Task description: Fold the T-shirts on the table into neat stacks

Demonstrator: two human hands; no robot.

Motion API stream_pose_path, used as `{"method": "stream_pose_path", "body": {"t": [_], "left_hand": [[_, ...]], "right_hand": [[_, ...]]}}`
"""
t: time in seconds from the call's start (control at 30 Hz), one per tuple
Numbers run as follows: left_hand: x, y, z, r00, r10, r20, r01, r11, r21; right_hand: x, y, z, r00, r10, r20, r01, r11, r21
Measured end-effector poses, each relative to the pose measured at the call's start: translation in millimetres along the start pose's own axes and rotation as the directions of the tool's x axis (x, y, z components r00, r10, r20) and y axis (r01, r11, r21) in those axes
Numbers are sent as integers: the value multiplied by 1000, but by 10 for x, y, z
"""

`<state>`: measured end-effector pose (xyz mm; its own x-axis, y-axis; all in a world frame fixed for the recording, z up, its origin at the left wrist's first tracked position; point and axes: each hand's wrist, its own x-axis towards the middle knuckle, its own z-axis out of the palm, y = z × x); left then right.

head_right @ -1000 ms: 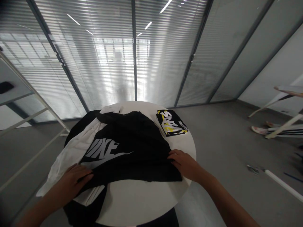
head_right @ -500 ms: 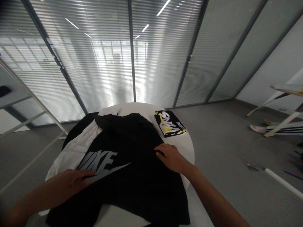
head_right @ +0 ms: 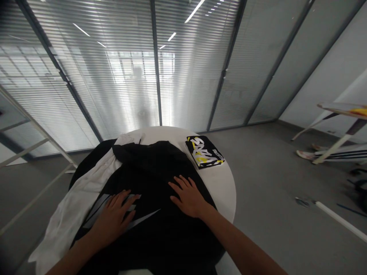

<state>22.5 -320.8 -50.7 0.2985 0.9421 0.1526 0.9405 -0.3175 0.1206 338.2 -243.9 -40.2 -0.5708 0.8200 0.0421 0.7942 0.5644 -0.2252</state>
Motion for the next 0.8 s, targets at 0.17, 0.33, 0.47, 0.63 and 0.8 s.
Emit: {"method": "stream_pose_path", "body": {"t": [0.17, 0.33, 0.47, 0.63, 0.8], "left_hand": [[125, -20, -349, 987, -5, 159, 15, 998, -62], [835, -202, -584, 978, -185, 98, 191, 980, -54], [1481, -440, -469, 895, -444, -49, 446, 895, 31], [1886, -687, -194, 800, -596, -63, 599, 798, 57], [2020, -887, -90, 676, -710, -197, 678, 704, -211]], "right_hand": [[120, 68, -231, 998, 23, 66, -27, 998, 63], [673, 207, -398, 984, 176, 16, -176, 984, 29], [1196, 322, -417, 942, 335, 2, -335, 941, -48], [1680, 360, -273, 908, 419, 32, -416, 906, -75], [1900, 456, 8, 841, 496, -216, -515, 857, -35]]}}
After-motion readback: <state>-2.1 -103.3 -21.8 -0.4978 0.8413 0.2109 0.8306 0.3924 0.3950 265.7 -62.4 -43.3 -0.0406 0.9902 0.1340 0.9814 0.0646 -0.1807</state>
